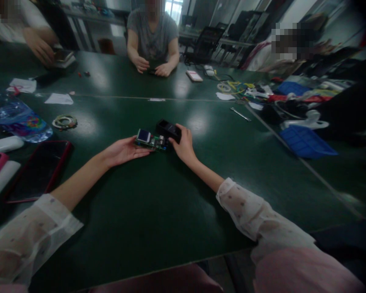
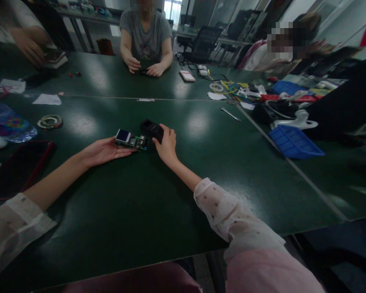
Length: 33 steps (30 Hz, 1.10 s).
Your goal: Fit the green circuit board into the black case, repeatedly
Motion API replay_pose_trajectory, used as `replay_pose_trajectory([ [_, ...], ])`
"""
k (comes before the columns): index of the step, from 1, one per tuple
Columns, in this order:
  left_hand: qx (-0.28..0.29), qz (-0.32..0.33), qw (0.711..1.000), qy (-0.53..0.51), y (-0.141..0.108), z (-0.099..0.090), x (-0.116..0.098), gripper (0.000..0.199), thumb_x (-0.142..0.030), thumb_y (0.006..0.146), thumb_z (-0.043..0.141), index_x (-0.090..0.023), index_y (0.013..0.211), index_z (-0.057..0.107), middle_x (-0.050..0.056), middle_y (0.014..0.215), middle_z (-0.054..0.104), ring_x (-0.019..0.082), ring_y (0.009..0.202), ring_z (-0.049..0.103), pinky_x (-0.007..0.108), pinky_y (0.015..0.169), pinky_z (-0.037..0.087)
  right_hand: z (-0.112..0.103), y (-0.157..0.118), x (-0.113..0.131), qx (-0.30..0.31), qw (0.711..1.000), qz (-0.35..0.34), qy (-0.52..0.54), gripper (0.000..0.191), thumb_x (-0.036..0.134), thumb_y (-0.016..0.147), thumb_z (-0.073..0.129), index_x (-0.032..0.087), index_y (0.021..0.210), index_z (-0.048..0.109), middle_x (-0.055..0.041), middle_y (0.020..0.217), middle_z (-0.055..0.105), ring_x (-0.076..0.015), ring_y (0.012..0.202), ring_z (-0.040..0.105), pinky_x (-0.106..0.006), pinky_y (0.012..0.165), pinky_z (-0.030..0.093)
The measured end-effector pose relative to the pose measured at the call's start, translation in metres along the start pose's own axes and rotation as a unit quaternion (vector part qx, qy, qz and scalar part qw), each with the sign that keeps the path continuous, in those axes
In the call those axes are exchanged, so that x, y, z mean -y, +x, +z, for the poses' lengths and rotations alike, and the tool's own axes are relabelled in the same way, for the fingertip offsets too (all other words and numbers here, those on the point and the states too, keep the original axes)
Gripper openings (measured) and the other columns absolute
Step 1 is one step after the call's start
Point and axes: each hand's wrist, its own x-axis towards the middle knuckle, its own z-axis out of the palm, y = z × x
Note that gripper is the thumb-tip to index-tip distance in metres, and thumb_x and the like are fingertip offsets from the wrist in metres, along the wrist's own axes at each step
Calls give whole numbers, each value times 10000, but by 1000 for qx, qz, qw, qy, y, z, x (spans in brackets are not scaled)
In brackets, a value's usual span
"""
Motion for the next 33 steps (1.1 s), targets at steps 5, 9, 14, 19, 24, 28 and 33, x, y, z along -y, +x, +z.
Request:
replay_pose_trajectory([
  [5, -5, -1, 1000, 0, -1, 1, -1, 589, -324, 1068, 336, -68, 1589, 236, 235, 1320, 663, 301, 1239, 657, 430, 1161, 406, 0, 0, 0, -2, 1000, -1, 1, 602, 149, 852, 651, 272, 1409, 459, -143, 1334, 520, -373, 1316, 496, -618, 1067, 477],
  [9, -2, 0, 1000, 3, 0, 0, 0, 593, -333, 1068, 341, -62, 1586, 242, 240, 1321, 660, 299, 1233, 660, 429, 1164, 400, -1, 0, 2, 4, 1000, 0, 0, 594, 158, 858, 651, 251, 1412, 459, -152, 1345, 520, -368, 1321, 497, -606, 1073, 477],
  [14, 1, -2, 1000, -2, 1, -1, 0, 582, -331, 1069, 330, -67, 1583, 259, 231, 1311, 670, 288, 1216, 671, 421, 1159, 403, -2, 1, 4, 2, 1000, 3, -11, 588, 141, 844, 655, 220, 1398, 473, -167, 1365, 531, -362, 1326, 497, -586, 1089, 464],
  [19, -12, -6, 1000, 1, 0, 2, 0, 577, -331, 1074, 317, -65, 1583, 263, 220, 1275, 693, 282, 1203, 680, 416, 1154, 410, -3, 0, 5, 9, 1000, -4, -10, 592, 150, 849, 644, 239, 1403, 457, -150, 1391, 543, -352, 1334, 501, -586, 1081, 465],
  [24, -9, -3, 1000, 5, -1, 4, -1, 589, -326, 1072, 322, -55, 1588, 242, 231, 1295, 680, 284, 1210, 674, 421, 1162, 399, -4, 0, 6, 9, 1000, -5, -10, 588, 155, 846, 639, 238, 1399, 458, -151, 1397, 554, -358, 1330, 509, -587, 1075, 463],
  [28, -15, -2, 1000, 5, -1, 4, 0, 585, -327, 1070, 329, -57, 1584, 256, 230, 1294, 680, 286, 1204, 677, 422, 1166, 394, -4, 1, 6, 12, 1000, -3, -10, 584, 153, 845, 636, 234, 1396, 461, -149, 1403, 555, -357, 1333, 508, -589, 1078, 460],
  [33, -9, -1, 1000, 6, -1, 2, 0, 589, -322, 1066, 339, -59, 1586, 257, 236, 1307, 674, 289, 1217, 670, 413, 1157, 411, -5, 1, 4, 14, 1000, -11, -2, 579, 154, 846, 648, 232, 1390, 467, -148, 1381, 567, -357, 1323, 517, -598, 1079, 461],
])
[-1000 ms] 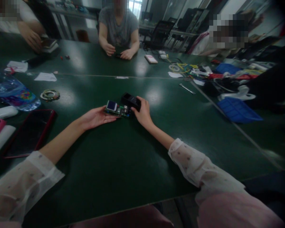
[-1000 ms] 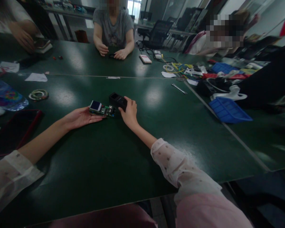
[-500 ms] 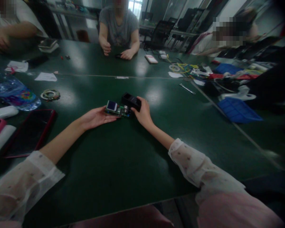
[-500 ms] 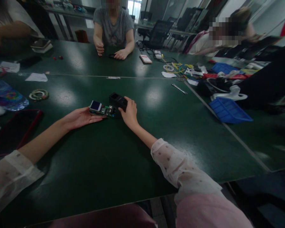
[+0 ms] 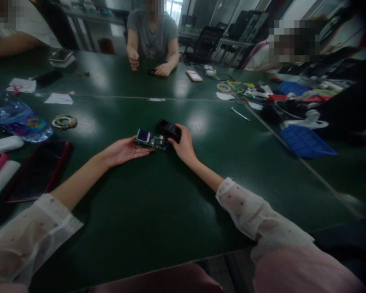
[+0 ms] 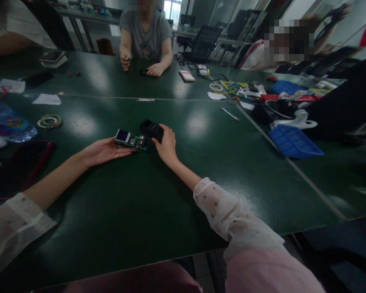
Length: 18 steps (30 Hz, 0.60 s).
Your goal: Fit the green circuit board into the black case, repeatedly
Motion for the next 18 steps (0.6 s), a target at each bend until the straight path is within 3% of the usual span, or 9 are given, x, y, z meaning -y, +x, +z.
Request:
replay_pose_trajectory([
  [18, 6, -2, 1000, -11, 1, -3, 0, 572, -308, 1066, 338, -58, 1576, 276, 237, 1307, 673, 285, 1210, 676, 418, 1156, 412, 2, 1, -2, -12, 1000, -1, -5, 572, 149, 826, 663, 230, 1362, 483, -145, 1367, 578, -348, 1304, 527, -576, 1076, 462],
])
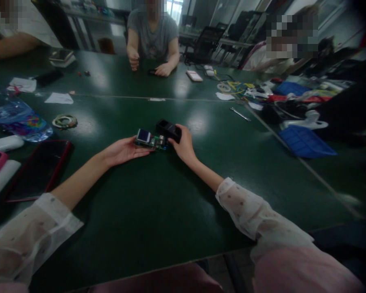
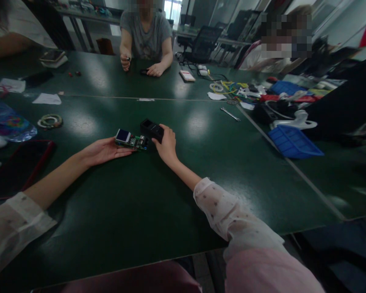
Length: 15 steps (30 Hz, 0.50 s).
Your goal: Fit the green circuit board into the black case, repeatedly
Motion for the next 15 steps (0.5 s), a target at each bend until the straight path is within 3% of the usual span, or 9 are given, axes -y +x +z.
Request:
replay_pose_trajectory([
  [15, 9, 1, 1000, 7, -1, 2, 0, 599, -315, 1067, 332, -63, 1598, 217, 234, 1320, 666, 277, 1223, 667, 399, 1152, 418, -2, -1, 1, 4, 1000, 0, 4, 561, 148, 834, 654, 234, 1363, 484, -140, 1351, 583, -344, 1292, 542, -579, 1066, 475],
])
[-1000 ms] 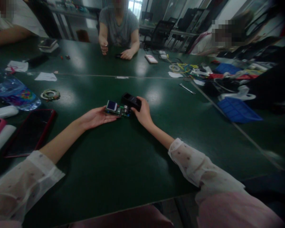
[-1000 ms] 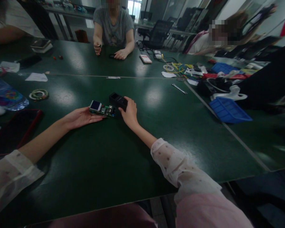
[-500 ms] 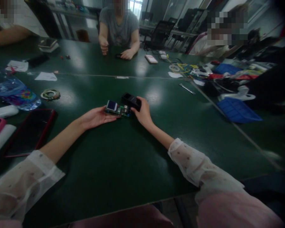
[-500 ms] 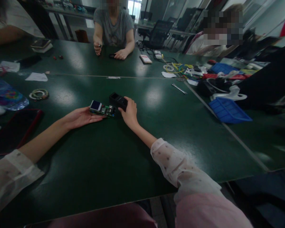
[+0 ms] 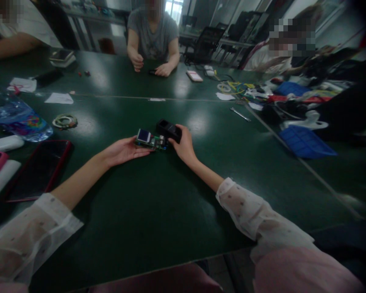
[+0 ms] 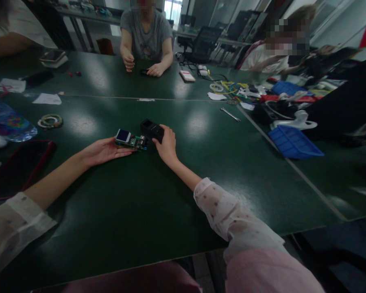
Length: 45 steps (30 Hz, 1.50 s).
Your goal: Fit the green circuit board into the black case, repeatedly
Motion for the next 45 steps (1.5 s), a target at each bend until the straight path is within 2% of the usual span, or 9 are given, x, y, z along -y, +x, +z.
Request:
replay_pose_trajectory([
  [6, -9, -1, 1000, 3, 1, 0, 1, 600, -316, 1066, 322, -49, 1594, 221, 243, 1291, 680, 282, 1212, 674, 403, 1148, 424, 2, 1, -2, -5, 1000, 2, 9, 547, 148, 828, 658, 220, 1345, 493, -142, 1346, 593, -327, 1282, 558, -551, 1076, 473],
  [12, 4, -4, 1000, 3, 2, -4, 1, 598, -316, 1064, 322, -62, 1597, 228, 239, 1318, 668, 283, 1229, 664, 409, 1161, 406, -1, 0, 0, -47, 999, 16, 22, 551, 194, 858, 653, 228, 1371, 456, -138, 1325, 600, -303, 1239, 583, -535, 1076, 483],
  [19, -9, -5, 1000, -2, 1, 0, 1, 576, -315, 1069, 315, -56, 1581, 271, 234, 1287, 685, 282, 1216, 672, 429, 1181, 374, -13, -10, 24, -89, 994, -62, 34, 591, 351, 968, 567, 262, 1498, 320, -136, 1445, 500, -291, 1369, 493, -514, 1135, 445],
  [23, -11, -3, 1000, -5, 0, 3, 0, 565, -313, 1069, 328, -47, 1567, 298, 235, 1283, 688, 283, 1215, 674, 425, 1183, 371, -16, -15, 32, -63, 995, -77, 16, 634, 400, 975, 564, 300, 1534, 282, -120, 1483, 480, -303, 1384, 478, -540, 1128, 452],
  [32, -18, 5, 1000, -16, -1, 1, 1, 522, -280, 1055, 376, -44, 1521, 371, 227, 1302, 683, 301, 1236, 659, 416, 1177, 381, -16, -20, 39, 29, 984, -160, 79, 586, 431, 952, 595, 275, 1475, 381, -118, 1409, 546, -297, 1315, 532, -502, 1108, 469],
  [36, -36, 8, 999, -19, 0, -1, 3, 495, -260, 1047, 388, -59, 1499, 415, 210, 1268, 703, 288, 1180, 693, 417, 1163, 404, -12, -18, 36, 40, 972, -201, 114, 563, 460, 951, 605, 268, 1445, 414, -126, 1356, 572, -294, 1260, 562, -506, 1076, 483],
  [45, -36, 7, 999, -4, 0, 4, 1, 553, -322, 1061, 360, -72, 1552, 320, 203, 1263, 703, 289, 1186, 690, 423, 1171, 391, -10, -16, 33, 68, 965, -214, 132, 556, 474, 951, 616, 271, 1432, 425, -130, 1337, 574, -303, 1258, 560, -522, 1081, 470],
])
